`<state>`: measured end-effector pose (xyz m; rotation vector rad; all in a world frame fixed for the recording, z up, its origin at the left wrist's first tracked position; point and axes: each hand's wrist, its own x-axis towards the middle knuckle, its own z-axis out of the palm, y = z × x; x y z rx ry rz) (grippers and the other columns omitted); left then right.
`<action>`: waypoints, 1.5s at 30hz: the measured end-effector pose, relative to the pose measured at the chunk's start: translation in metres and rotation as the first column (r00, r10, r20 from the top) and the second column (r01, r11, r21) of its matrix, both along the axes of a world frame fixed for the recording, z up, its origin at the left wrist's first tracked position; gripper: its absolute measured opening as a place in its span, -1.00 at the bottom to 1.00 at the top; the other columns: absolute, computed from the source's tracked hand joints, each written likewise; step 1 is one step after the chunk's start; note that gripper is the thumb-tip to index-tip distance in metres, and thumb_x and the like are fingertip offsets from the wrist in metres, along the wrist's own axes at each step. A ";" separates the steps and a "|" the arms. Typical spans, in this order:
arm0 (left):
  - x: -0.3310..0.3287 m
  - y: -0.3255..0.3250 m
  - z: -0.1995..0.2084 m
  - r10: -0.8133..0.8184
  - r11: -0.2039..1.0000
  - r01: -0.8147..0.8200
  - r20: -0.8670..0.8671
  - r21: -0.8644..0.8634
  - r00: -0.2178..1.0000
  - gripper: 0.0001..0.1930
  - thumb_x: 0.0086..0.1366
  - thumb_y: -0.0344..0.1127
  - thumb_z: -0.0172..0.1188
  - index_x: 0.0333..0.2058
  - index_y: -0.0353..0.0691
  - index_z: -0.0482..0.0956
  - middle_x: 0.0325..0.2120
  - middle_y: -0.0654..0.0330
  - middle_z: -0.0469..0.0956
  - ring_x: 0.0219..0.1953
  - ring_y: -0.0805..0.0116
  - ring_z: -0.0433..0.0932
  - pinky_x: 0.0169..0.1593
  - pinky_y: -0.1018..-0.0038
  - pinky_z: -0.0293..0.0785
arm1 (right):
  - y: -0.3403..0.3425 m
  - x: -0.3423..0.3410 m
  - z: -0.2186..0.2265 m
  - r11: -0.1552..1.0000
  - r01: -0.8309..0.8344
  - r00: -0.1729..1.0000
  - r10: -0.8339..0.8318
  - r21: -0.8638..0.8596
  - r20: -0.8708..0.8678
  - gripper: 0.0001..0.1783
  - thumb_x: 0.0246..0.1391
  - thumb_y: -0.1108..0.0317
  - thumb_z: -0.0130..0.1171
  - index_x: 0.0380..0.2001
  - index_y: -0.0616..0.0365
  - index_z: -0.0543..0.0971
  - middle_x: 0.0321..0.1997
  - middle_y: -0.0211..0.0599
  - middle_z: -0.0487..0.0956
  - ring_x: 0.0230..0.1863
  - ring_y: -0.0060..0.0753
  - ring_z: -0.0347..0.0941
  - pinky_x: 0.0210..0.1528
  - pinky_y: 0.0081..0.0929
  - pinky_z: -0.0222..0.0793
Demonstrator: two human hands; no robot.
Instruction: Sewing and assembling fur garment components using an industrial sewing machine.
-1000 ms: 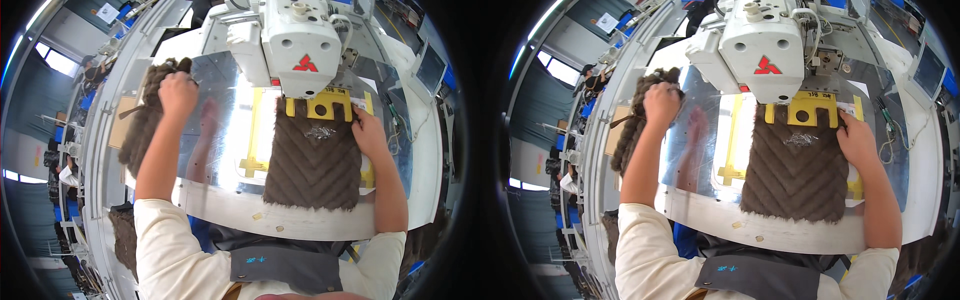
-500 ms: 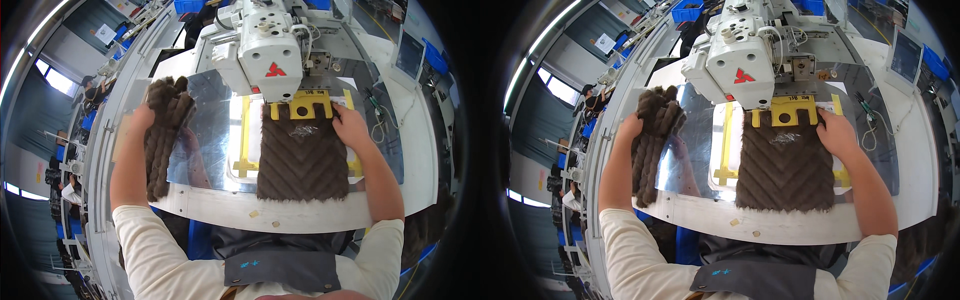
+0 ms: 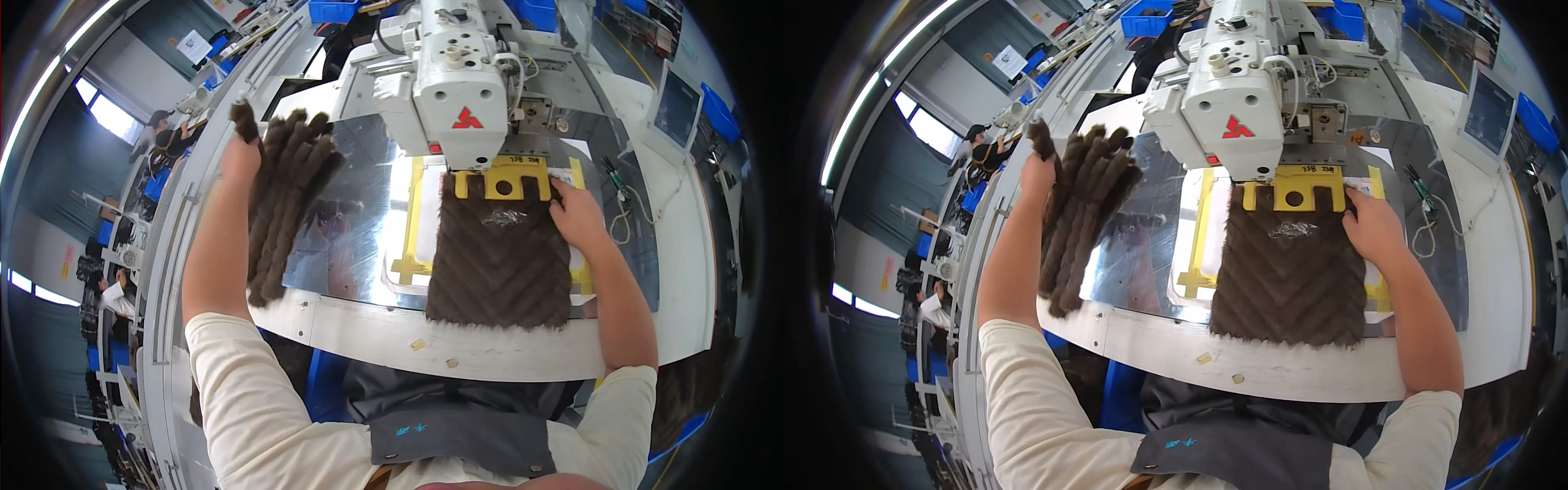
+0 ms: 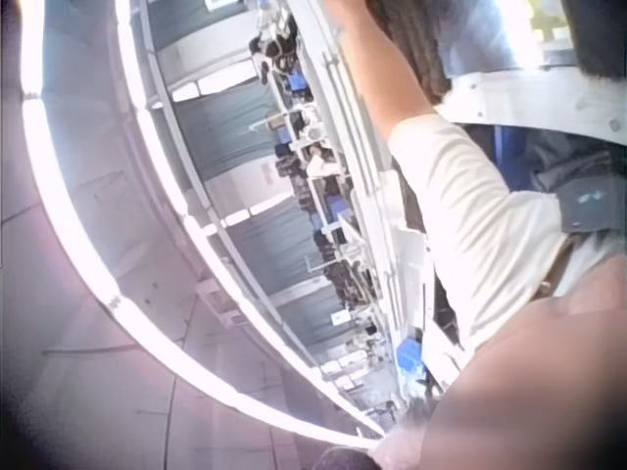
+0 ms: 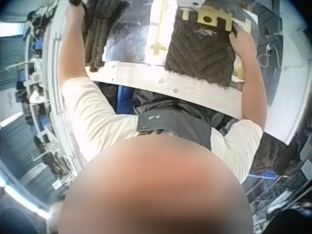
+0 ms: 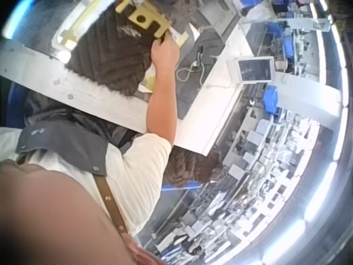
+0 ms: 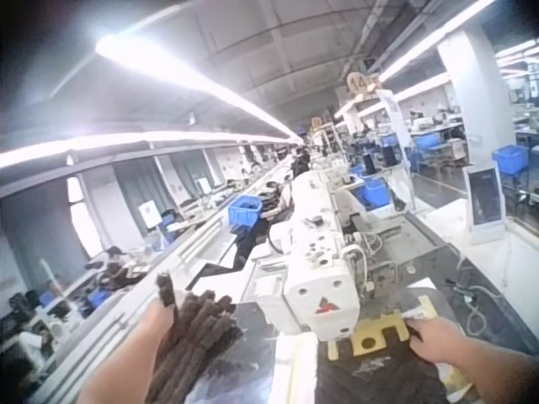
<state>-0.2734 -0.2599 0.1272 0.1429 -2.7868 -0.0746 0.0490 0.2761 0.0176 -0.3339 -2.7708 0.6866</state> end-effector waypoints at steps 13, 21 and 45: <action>0.021 -0.022 0.048 -0.221 0.913 0.338 -0.422 0.226 0.879 -0.62 0.46 -0.15 0.15 0.10 -0.27 0.52 -0.06 -0.20 0.66 0.08 -0.26 0.58 0.12 0.05 0.48 | -0.004 0.001 0.013 0.999 0.019 0.992 -0.013 -0.048 0.123 -0.48 0.14 0.33 0.16 0.19 0.19 0.56 -0.12 0.19 0.67 -0.03 0.27 0.57 0.07 0.03 0.48; 0.045 -0.009 0.003 -0.346 0.869 0.282 0.092 0.406 0.934 -0.55 0.48 0.04 0.19 -0.03 -0.29 0.61 -0.34 0.02 0.66 -0.24 0.30 0.65 -0.16 0.27 0.58 | 0.001 0.003 0.004 0.998 0.028 0.997 -0.023 -0.061 0.080 -0.50 0.14 0.35 0.16 0.17 0.18 0.57 -0.22 0.18 0.66 -0.11 0.26 0.59 -0.02 0.03 0.48; 0.154 -0.093 -0.008 -0.268 0.958 0.276 0.599 0.081 0.754 -0.44 0.14 -0.17 0.45 0.08 -0.30 0.60 -0.04 -0.11 0.68 0.04 -0.12 0.63 0.15 0.16 0.50 | 0.001 0.003 0.005 0.998 0.015 0.995 -0.009 -0.056 0.100 -0.49 0.15 0.33 0.16 0.19 0.13 0.56 -0.24 0.15 0.67 -0.11 0.27 0.58 -0.02 0.05 0.49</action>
